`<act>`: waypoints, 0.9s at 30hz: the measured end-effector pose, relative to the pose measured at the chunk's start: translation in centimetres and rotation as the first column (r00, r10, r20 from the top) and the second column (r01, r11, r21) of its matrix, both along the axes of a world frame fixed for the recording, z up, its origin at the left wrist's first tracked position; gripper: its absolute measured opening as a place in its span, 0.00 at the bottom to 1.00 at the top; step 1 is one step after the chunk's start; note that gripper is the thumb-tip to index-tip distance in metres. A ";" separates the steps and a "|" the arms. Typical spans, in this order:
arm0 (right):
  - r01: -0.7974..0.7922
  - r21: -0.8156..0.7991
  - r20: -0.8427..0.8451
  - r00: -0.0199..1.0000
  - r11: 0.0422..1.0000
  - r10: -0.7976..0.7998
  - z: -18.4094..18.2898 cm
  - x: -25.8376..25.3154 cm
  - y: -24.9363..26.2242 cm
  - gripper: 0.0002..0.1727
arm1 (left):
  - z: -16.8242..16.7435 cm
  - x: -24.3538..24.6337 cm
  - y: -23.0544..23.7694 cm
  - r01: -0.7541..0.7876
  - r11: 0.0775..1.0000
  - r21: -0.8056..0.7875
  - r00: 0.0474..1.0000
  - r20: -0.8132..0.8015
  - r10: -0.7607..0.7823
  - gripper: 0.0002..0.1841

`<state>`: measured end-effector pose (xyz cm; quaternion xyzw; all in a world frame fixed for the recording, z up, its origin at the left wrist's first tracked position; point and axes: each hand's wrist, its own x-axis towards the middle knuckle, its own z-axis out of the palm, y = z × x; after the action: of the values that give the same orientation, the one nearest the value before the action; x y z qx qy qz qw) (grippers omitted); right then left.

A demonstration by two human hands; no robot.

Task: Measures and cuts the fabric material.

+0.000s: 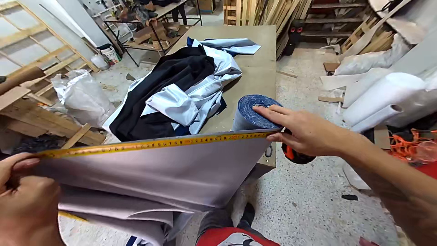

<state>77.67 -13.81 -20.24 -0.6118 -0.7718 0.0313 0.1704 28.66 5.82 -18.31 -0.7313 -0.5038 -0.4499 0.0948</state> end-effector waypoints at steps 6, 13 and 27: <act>-0.249 0.069 -0.077 0.964 0.966 0.254 0.1 2.4 1.6 0.37 | -1.5 -2.1 4.4 0.018 1.000 -0.015 0.983 -0.181 -0.020 0.20; -0.311 0.025 -0.097 0.945 0.950 0.312 0.5 3.0 2.3 0.43 | -0.1 0.0 3.3 0.057 0.998 -0.001 0.990 -0.131 -0.057 0.17; 0.134 0.291 0.052 0.986 0.947 -0.155 2.1 -4.3 0.0 0.30 | -1.3 -0.6 4.3 0.094 0.993 0.078 0.996 -0.021 -0.092 0.15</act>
<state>73.36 -13.86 -18.16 -0.6363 -0.7271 -0.1162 0.2301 28.02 10.16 -19.65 -0.7536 -0.4503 -0.4669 0.1067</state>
